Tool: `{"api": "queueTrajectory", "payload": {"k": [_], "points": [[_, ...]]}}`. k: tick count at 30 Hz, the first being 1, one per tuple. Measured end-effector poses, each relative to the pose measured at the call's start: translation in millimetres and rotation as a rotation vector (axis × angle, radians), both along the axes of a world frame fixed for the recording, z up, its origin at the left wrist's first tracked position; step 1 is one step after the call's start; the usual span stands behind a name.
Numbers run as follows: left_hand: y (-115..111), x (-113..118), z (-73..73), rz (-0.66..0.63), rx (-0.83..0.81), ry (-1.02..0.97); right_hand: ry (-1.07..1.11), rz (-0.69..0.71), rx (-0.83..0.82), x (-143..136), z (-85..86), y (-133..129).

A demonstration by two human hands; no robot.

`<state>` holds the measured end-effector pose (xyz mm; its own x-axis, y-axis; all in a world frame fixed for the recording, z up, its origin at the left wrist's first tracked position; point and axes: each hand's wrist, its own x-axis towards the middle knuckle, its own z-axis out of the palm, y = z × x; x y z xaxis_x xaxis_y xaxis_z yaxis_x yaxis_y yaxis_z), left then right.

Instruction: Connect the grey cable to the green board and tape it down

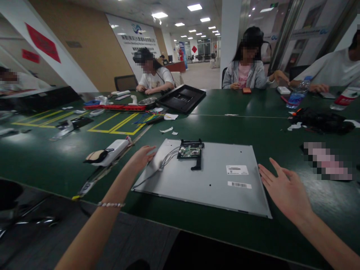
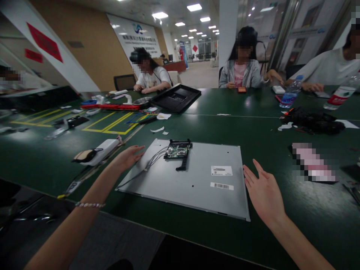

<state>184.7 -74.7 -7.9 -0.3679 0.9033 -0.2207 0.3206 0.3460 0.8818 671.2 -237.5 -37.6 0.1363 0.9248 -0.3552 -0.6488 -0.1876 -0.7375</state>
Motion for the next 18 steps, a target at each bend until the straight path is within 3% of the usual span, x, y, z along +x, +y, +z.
{"api": "queueTrajectory", "payload": {"k": [3, 18], "points": [[-6, 13, -3.3, 0.004, -0.038, -0.15, 0.012, -0.047, -0.014, 14, 0.1, -3], [-45, 83, -4.0, -0.124, -0.055, -0.436, -0.094, -0.114, -0.092, 98, -4.1, -25]]}}
